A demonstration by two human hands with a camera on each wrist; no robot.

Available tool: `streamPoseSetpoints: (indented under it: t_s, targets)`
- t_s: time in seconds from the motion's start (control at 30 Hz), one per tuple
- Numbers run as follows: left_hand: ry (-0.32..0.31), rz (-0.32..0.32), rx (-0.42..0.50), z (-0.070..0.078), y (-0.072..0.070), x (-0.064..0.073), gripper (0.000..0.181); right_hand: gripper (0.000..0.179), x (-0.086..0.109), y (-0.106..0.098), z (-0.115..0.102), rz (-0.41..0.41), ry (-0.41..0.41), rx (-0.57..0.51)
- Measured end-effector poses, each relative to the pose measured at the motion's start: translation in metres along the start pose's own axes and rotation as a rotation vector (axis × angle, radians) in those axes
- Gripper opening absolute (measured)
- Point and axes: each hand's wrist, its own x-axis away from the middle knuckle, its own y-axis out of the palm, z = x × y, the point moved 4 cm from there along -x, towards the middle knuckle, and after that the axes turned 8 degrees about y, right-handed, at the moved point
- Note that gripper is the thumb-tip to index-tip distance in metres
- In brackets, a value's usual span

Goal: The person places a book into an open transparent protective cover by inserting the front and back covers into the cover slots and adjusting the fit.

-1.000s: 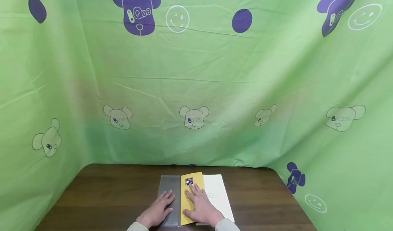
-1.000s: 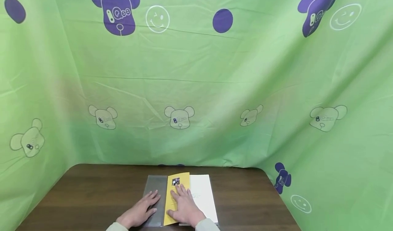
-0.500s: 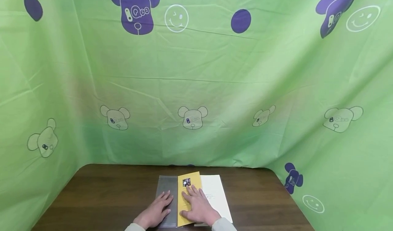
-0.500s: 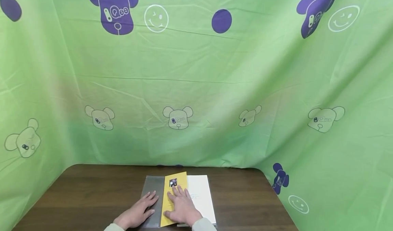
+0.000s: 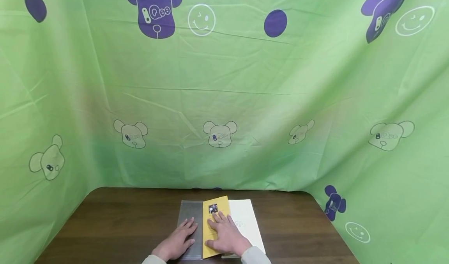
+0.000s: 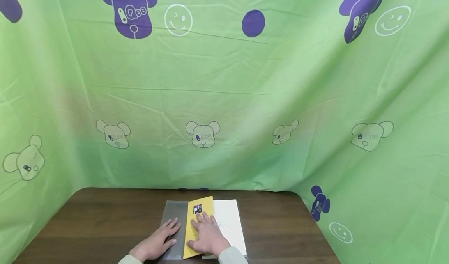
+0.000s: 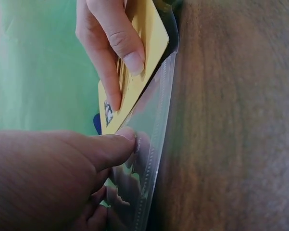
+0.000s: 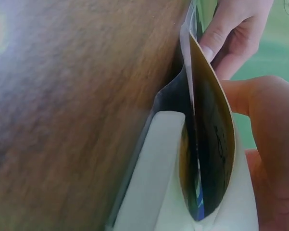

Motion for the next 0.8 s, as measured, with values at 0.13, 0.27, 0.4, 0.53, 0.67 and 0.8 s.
streamPoseSetpoints:
  t_s: [0.13,0.27,0.4,0.53,0.67,0.8]
  targets:
    - [0.013,0.018,-0.007,-0.0003,0.0007,0.0005,0.05,0.072,-0.0012,-0.003,-0.002,-0.012,0.01,0.0]
    - [0.011,0.02,-0.002,-0.0005,0.0003,0.0011,0.05,0.071,-0.002,-0.0027,-0.0034,-0.018,0.014,-0.008]
    - [0.004,0.017,0.007,-0.0005,-0.0004,0.0016,0.05,0.072,-0.0019,-0.0016,-0.0032,-0.018,-0.002,-0.024]
    - [0.001,0.015,0.015,-0.0013,-0.0006,0.0002,0.05,0.072,-0.0043,-0.002,-0.003,-0.005,-0.024,-0.033]
    - [-0.003,0.005,0.012,-0.003,0.001,-0.0011,0.05,0.071,-0.0068,-0.001,-0.0031,-0.006,-0.025,-0.03]
    - [0.001,0.006,0.018,-0.0041,0.0025,-0.0004,0.051,0.07,-0.0068,0.0006,-0.0039,-0.015,-0.015,-0.031]
